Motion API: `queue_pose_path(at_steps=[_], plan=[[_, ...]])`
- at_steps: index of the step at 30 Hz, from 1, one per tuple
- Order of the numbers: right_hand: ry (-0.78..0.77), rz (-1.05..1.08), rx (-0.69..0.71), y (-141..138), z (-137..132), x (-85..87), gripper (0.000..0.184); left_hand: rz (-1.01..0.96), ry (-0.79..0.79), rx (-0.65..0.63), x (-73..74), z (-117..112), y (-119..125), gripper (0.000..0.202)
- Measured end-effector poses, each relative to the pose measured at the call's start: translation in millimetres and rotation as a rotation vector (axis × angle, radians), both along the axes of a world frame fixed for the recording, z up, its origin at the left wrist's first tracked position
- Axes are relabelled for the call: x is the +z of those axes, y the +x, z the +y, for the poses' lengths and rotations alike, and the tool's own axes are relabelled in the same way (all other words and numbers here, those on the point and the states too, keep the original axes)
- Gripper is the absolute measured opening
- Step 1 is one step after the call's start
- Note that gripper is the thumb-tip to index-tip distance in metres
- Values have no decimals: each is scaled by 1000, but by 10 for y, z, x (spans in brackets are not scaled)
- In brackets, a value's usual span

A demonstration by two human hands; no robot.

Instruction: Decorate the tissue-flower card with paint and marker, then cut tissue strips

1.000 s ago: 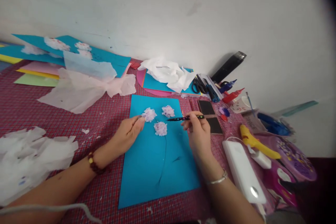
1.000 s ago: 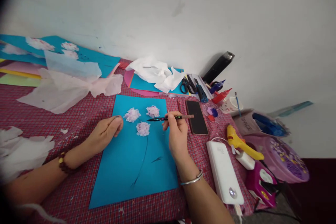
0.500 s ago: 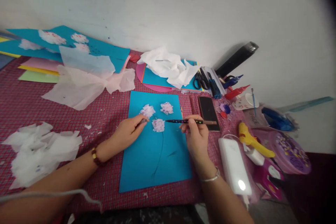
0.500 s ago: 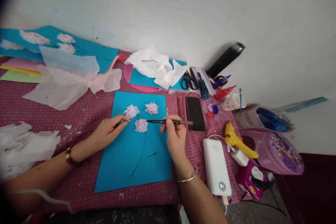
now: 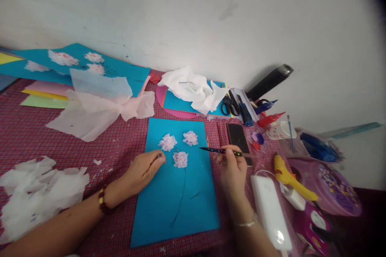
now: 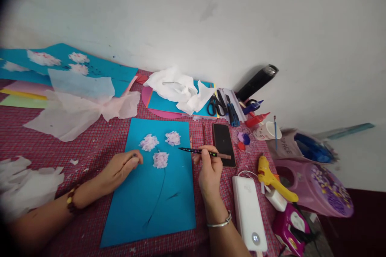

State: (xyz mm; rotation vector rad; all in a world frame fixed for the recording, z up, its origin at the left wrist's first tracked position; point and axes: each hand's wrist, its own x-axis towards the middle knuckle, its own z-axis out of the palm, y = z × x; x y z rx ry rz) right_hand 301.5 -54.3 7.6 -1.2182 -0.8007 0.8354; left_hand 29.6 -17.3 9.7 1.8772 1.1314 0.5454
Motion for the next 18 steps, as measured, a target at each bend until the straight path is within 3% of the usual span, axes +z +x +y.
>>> queue_pose_path(at_steps=[5,9,13,18], plan=[[-10,-3,72,-103,-83,-9,13,153,145,-100,-53,-27,55,37],[-24,-152,111,-208,-212,37,10,299,280,-175,-95,-60,88,40],[-27,-258,84,-199,-189,58,12,269,305,-172,-72,-64,70,44],[-51,-200,72,-137,-43,-13,18,273,290,-174,-30,-47,48,44]])
